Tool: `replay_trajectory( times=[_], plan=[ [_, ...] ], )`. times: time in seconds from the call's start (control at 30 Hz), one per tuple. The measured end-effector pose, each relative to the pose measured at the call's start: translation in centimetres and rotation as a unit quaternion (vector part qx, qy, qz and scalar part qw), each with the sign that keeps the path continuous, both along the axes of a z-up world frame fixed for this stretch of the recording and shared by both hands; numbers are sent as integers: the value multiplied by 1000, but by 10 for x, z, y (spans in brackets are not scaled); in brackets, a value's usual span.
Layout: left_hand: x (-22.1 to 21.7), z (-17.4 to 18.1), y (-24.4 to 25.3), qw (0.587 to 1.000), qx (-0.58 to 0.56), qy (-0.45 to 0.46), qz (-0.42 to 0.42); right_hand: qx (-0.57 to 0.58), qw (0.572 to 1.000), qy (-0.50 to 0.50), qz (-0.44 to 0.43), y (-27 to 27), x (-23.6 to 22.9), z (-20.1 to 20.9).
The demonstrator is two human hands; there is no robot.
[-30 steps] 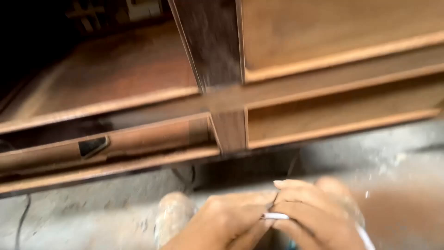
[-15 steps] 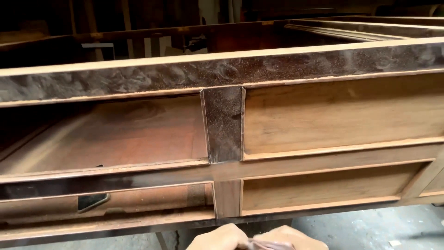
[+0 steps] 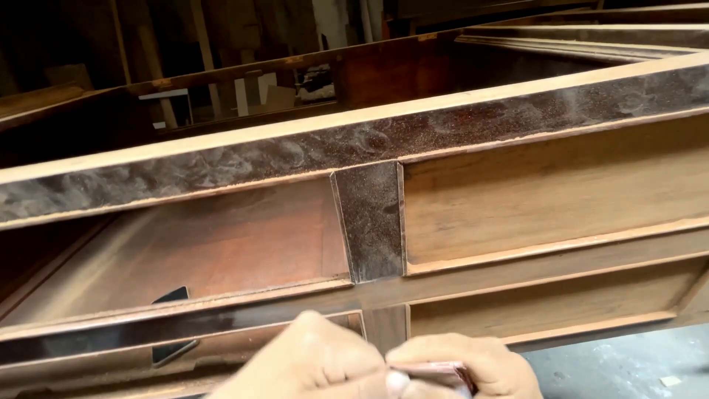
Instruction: Sanding the wooden panels and edges of a cabinet with sandpaper to smooth the surface.
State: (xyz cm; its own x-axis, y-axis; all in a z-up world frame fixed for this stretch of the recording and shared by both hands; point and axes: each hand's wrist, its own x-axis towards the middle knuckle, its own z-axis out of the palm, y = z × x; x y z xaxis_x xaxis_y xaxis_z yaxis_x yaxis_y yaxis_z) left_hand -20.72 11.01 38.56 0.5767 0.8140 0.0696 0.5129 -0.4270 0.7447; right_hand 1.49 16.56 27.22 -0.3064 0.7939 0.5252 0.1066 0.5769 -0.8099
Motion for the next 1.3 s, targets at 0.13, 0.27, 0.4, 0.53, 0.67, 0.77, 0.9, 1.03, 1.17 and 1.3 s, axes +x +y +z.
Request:
replay_trajectory(
  times=[0.13, 0.27, 0.4, 0.53, 0.67, 0.77, 0.9, 1.03, 1.17, 1.3],
  plan=[
    [-4, 61, 1, 970, 206, 82, 98, 75, 982, 94, -149, -3, -30, 58],
    [-63, 102, 30, 733, 625, 152, 220, 178, 942, 254, -128, 40, -47, 86],
    [-89, 110, 69, 637, 451, 383, 494, 309, 914, 222, -140, 62, -55, 88],
    [-75, 101, 69, 641, 360, 417, 534, 293, 905, 226, -209, 64, -68, 89],
    [-82, 90, 74, 595, 430, 396, 552, 367, 871, 171, -280, 72, -67, 88],
    [-89, 83, 78, 573, 449, 407, 551, 393, 865, 128, -285, 75, -61, 75],
    [-95, 78, 82, 556, 477, 403, 549, 407, 855, 125, -298, 74, -65, 90],
    [-93, 79, 81, 554, 458, 419, 554, 403, 868, 107, -270, 72, -59, 78],
    [-94, 79, 81, 552, 461, 418, 555, 380, 874, 125, -276, 72, -63, 82],
    [-94, 80, 81, 550, 467, 417, 552, 369, 886, 111, -259, 68, -59, 78]
  ],
)
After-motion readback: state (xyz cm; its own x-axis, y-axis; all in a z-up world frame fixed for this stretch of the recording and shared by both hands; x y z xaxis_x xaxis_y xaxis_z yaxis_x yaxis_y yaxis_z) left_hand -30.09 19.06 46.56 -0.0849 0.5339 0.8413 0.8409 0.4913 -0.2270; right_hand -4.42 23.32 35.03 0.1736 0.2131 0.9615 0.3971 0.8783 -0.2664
